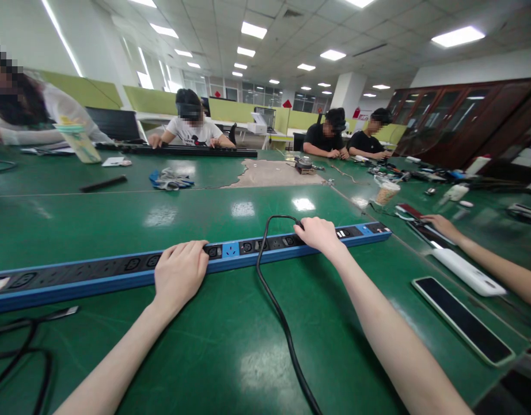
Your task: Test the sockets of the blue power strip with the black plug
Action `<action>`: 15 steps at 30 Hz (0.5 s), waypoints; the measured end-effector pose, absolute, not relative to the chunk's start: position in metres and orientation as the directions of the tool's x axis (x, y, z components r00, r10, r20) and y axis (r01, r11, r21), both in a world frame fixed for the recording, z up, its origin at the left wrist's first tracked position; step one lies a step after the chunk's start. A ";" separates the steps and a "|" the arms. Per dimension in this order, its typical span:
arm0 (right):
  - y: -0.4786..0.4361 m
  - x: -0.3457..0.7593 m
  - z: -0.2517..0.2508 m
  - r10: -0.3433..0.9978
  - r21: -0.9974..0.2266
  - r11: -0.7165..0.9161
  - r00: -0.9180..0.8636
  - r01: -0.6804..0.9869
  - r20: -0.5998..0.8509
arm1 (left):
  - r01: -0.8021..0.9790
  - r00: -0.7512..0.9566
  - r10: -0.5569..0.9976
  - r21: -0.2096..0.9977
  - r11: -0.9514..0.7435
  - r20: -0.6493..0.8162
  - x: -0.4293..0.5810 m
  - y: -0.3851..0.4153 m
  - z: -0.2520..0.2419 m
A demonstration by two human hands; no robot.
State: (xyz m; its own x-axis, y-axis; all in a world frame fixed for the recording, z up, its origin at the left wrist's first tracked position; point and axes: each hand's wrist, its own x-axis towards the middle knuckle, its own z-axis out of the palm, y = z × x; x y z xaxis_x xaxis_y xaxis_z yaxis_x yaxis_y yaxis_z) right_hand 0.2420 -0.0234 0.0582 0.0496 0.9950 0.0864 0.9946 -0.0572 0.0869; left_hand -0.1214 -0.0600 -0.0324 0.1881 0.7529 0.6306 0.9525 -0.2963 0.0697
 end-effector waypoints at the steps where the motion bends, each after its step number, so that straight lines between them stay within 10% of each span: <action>1: -0.024 0.241 0.058 0.994 0.087 -0.066 0.058 0.994 0.091 | 0.954 0.192 0.755 0.064 -0.295 0.627 -0.121 -0.060 -0.032; 15: -0.039 0.244 0.062 0.994 0.025 -0.058 0.056 0.998 0.091 | 0.969 0.214 0.790 -0.021 -0.247 0.574 -0.122 -0.057 -0.038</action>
